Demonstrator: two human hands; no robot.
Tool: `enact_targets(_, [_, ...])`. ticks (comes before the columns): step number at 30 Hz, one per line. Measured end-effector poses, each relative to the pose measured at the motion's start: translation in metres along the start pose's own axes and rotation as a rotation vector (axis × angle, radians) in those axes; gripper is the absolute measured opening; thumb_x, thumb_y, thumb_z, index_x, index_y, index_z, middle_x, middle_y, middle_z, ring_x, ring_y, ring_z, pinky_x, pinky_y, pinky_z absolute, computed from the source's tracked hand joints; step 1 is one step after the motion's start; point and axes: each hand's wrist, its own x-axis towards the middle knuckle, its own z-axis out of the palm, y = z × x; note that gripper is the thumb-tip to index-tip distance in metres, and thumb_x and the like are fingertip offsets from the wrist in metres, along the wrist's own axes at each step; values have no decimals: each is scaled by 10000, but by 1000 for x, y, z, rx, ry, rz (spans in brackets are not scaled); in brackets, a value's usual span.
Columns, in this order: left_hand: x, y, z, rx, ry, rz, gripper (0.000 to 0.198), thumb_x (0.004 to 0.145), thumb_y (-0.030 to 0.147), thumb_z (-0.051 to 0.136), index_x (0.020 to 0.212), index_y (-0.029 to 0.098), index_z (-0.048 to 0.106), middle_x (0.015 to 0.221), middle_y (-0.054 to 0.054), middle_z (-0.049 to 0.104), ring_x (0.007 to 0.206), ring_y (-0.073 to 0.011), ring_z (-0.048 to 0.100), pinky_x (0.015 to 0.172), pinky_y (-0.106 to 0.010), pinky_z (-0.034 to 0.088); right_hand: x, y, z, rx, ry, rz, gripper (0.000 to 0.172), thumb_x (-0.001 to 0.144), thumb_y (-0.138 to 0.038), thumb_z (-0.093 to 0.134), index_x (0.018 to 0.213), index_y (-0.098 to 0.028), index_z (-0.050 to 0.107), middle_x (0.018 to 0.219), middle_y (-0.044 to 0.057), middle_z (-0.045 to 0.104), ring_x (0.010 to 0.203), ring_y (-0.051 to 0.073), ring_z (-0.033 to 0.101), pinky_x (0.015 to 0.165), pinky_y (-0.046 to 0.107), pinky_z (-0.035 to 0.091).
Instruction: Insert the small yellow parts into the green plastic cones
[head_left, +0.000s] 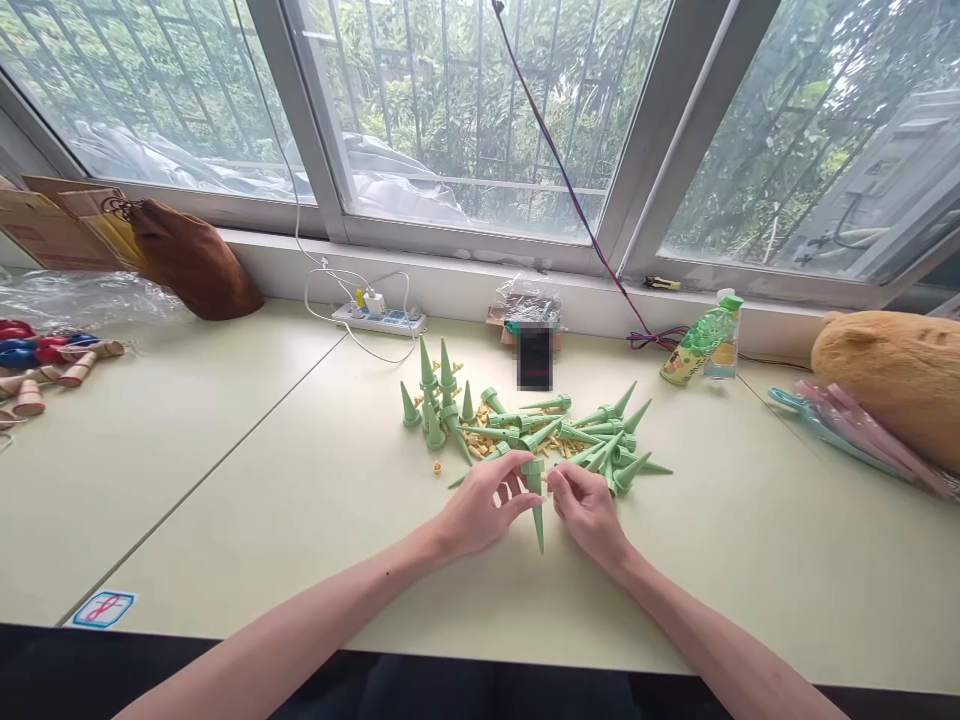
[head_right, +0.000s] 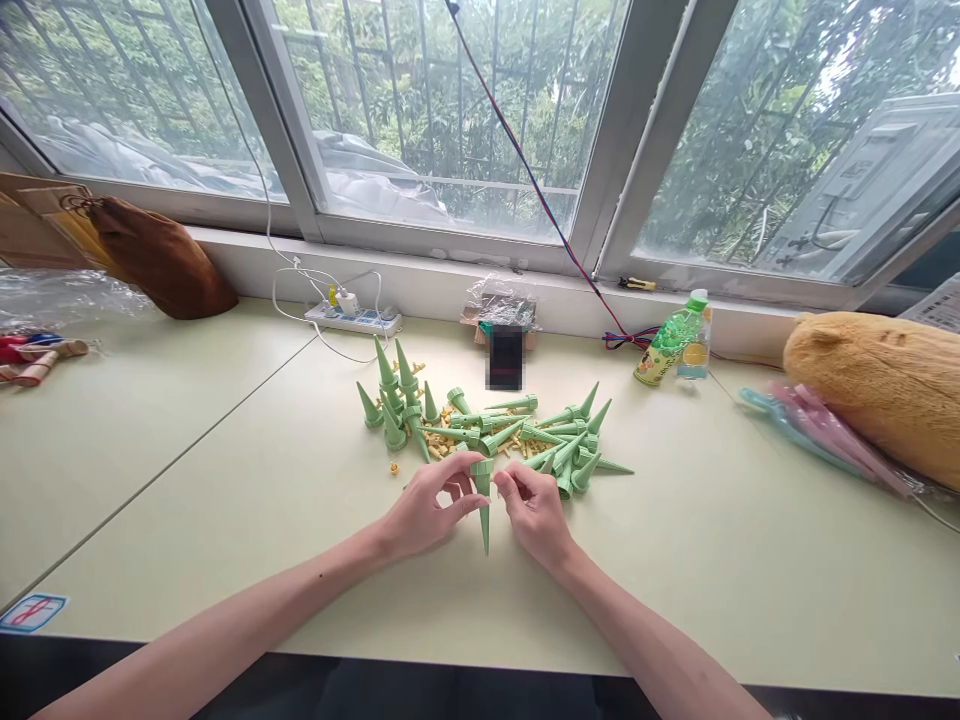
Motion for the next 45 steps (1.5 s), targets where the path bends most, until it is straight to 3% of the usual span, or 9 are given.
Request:
enact_targets(4, [-3, -5, 2, 186, 19, 113, 326, 918, 255, 626, 1228, 207, 540, 919, -35, 668, 717, -128, 636, 576, -214, 504, -1, 0, 0, 47, -2, 17, 447, 987, -454, 494, 626, -200, 427, 528, -53, 330, 462, 92, 288, 431, 249, 221])
enact_targets(15, [-5, -9, 1, 340, 64, 297, 337, 980, 289, 545, 1286, 216, 423, 822, -7, 666, 649, -123, 644, 561, -212, 493, -1, -2, 1, 200, -39, -12, 447, 998, -437, 482, 624, -202, 421, 504, -63, 320, 431, 81, 273, 412, 242, 207])
enact_targets(24, [-5, -9, -4, 554, 33, 425, 286, 1010, 235, 429, 1293, 202, 409, 746, 3, 656, 588, -140, 625, 554, -236, 460, -1, -3, 1, 167, -49, 13, 478, 999, -441, 469, 594, -203, 383, 508, -53, 320, 449, 82, 253, 418, 242, 208])
enact_targets(27, [-4, -6, -1, 476, 26, 342, 284, 993, 209, 441, 1276, 218, 416, 869, -21, 679, 621, -128, 634, 564, -231, 481, -1, -2, 3, 171, -36, 22, 465, 1001, -452, 466, 614, -204, 396, 518, -56, 318, 459, 86, 259, 427, 243, 214])
enact_targets(30, [-2, -2, 1, 301, 49, 185, 317, 959, 223, 495, 1265, 237, 417, 1125, -69, 640, 715, -118, 646, 582, -223, 513, 0, -2, 4, 172, 19, 34, 445, 997, -470, 475, 644, -205, 414, 540, -58, 323, 461, 86, 273, 427, 240, 224])
enact_targets(32, [1, 1, 1, 181, 92, 82, 321, 944, 251, 517, 1253, 231, 432, 1172, -80, 605, 752, -119, 639, 574, -216, 517, 0, -2, 4, 179, 67, 45, 436, 990, -483, 487, 661, -208, 412, 555, -61, 328, 457, 83, 280, 421, 236, 225])
enact_targets(35, [5, 4, -2, -14, 134, -60, 183, 966, 345, 496, 1043, 184, 535, 945, -48, 621, 662, -109, 603, 536, -205, 496, 1, -1, 2, 163, 101, 43, 419, 980, -490, 506, 680, -209, 426, 560, -63, 334, 457, 84, 301, 418, 232, 234])
enact_targets(39, [10, 6, -7, -302, 2, -229, 430, 972, 522, 439, 770, 157, 541, 617, 5, 541, 476, -96, 525, 413, -188, 402, 1, 0, 1, 92, 70, 13, 373, 979, -476, 512, 729, -199, 500, 547, -63, 359, 465, 91, 313, 435, 236, 252])
enact_targets(45, [9, 7, -7, -416, -163, -331, 441, 907, 586, 536, 813, 156, 558, 527, 24, 541, 411, -94, 489, 409, -196, 378, 0, 1, 0, 36, 17, 8, 370, 973, -495, 506, 751, -199, 521, 557, -55, 370, 483, 104, 323, 458, 245, 276])
